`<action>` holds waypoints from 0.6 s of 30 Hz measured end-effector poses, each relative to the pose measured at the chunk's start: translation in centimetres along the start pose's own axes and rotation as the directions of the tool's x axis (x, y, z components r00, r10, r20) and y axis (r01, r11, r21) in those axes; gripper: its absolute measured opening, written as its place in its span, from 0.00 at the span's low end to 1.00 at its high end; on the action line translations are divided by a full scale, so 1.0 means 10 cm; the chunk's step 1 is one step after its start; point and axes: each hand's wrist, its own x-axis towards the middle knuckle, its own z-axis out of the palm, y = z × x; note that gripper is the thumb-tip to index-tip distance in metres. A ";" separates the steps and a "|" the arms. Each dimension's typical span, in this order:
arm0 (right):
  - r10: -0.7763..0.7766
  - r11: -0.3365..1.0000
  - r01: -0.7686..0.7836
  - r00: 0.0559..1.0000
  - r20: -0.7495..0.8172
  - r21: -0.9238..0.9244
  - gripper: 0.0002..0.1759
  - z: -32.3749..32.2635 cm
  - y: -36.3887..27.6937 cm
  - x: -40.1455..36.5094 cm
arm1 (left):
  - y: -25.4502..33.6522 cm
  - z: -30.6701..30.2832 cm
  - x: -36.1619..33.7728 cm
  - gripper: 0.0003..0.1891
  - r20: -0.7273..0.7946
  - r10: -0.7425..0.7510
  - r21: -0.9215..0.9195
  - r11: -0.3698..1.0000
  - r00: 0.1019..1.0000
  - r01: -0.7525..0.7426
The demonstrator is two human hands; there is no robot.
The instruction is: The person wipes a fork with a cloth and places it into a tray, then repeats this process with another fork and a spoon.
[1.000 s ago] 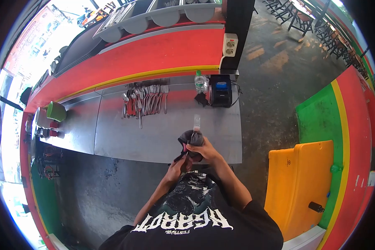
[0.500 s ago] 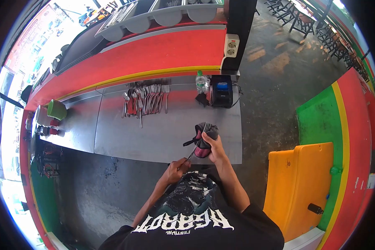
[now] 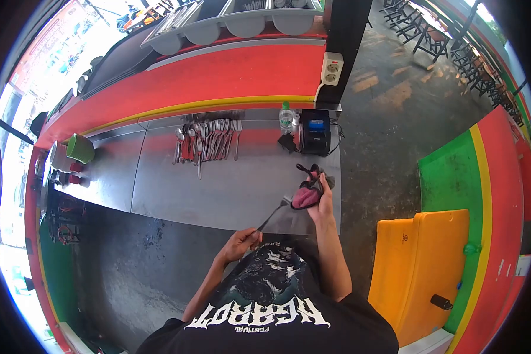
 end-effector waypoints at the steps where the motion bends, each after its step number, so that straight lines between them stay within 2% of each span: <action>1: 0.000 1.000 0.000 0.999 0.037 -0.004 0.19 0.00 -0.02 0.00 | -0.02 0.01 -0.01 0.17 -0.015 -0.003 -0.066 0.998 1.000 0.002; 3: 0.047 0.999 -0.045 0.994 0.098 -0.022 0.26 0.01 0.00 -0.04 | -0.03 0.05 0.01 0.18 -0.041 -0.013 -0.196 0.981 0.999 0.004; 6: 0.186 0.977 -0.160 0.963 0.193 -0.143 0.30 0.44 0.13 -0.38 | -0.10 0.07 0.11 0.18 -0.092 0.039 -0.267 0.962 0.995 -0.063; 9: 0.422 0.865 -0.241 0.824 0.379 -0.440 0.26 0.43 0.29 -0.46 | -0.04 0.10 0.25 0.17 -0.151 0.002 -0.227 0.973 0.989 -0.036; 12: 0.561 0.695 -0.268 0.782 0.270 -0.667 0.20 0.33 0.41 -0.36 | 0.05 0.17 0.33 0.18 -0.185 0.004 -0.093 0.995 0.983 -0.022; 13: 0.519 0.708 -0.272 0.827 0.218 -0.652 0.14 0.43 0.40 -0.40 | 0.09 0.18 0.33 0.18 -0.196 -0.015 -0.045 0.999 0.980 0.006; 16: 0.465 0.757 -0.300 0.871 0.158 -0.580 0.15 0.50 0.43 -0.41 | 0.23 0.18 0.31 0.19 -0.215 -0.055 0.090 0.993 0.975 0.076; 18: 0.360 0.846 -0.267 0.924 0.126 -0.461 0.16 0.51 0.48 -0.39 | 0.29 0.16 0.29 0.20 -0.194 -0.068 0.163 0.982 0.979 0.100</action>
